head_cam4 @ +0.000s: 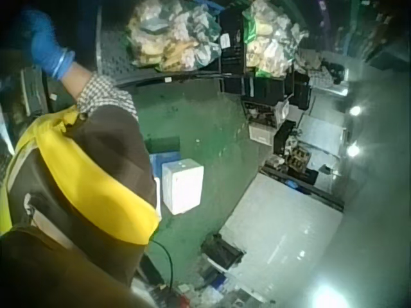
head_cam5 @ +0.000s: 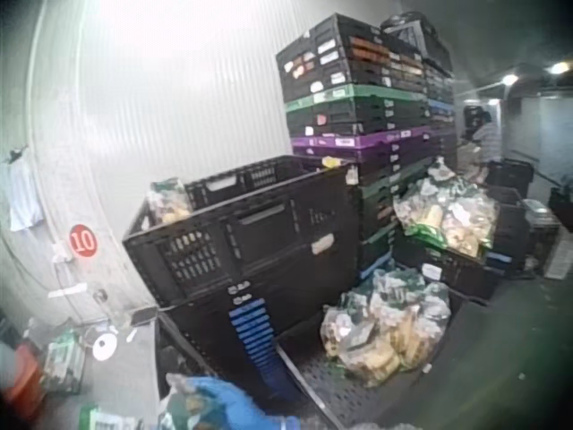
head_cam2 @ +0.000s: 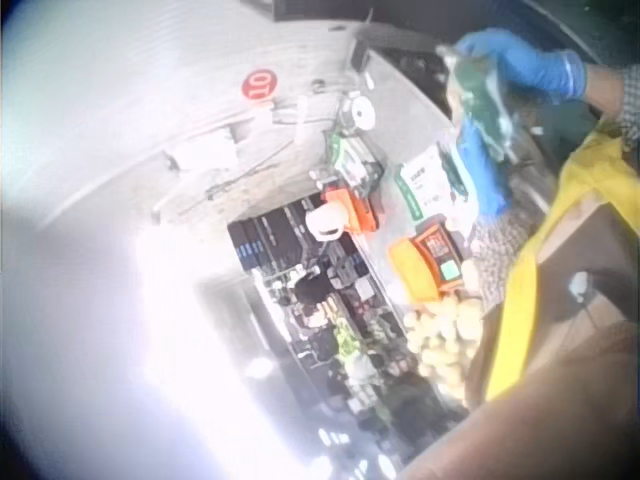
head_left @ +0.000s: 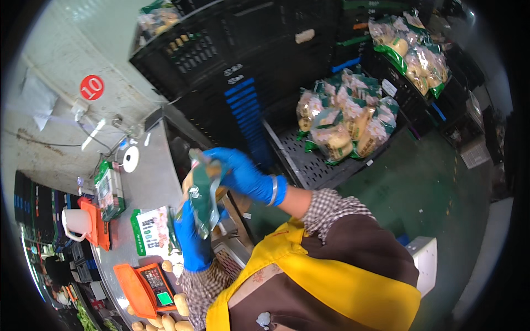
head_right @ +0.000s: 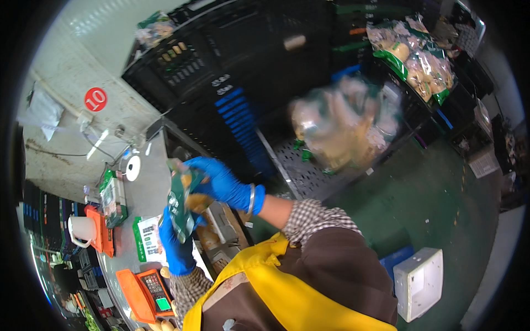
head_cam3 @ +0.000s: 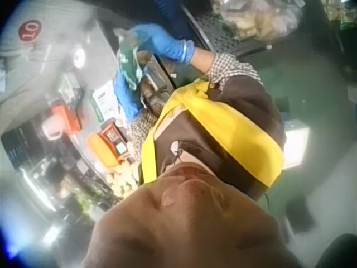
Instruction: The person selects potatoes from a pile, places them in a plastic bag, trims a potato with a knife, weighs the bag on a scale, and places the filled bags into a crate.
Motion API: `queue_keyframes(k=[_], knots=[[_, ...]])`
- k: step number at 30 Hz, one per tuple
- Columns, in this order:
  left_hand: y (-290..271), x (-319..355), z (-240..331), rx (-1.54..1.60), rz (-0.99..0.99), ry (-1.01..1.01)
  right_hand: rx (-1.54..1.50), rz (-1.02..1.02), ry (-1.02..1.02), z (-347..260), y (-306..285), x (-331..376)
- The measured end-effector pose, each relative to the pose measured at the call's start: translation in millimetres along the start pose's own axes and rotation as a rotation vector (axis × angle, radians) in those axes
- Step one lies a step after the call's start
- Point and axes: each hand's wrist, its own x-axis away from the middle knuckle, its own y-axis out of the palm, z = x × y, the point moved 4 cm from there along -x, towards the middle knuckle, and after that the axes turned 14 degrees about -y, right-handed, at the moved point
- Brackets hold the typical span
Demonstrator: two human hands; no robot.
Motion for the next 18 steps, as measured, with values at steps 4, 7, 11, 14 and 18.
queue_keyframes(k=[4,7,11,14,18], knots=[[94.0,-40.9,-42.1,-0.142,-0.722,-0.357,0.379,0.283,-0.036,-44.8,-116.1,29.9],[132.7,-82.8,-94.1,-0.362,-0.614,-0.475,0.792,0.524,0.056,-66.9,-239.3,101.2],[172.0,-123.7,-125.5,-0.624,-0.419,-0.450,0.746,0.698,0.391,-114.7,-313.4,147.6],[193.3,-153.1,-155.3,-0.638,-0.427,-0.459,1.066,0.408,0.607,-89.9,-387.9,204.1],[211.0,-162.2,-173.4,-0.564,-0.465,-0.491,0.830,0.336,0.664,-55.8,-435.2,240.9]])
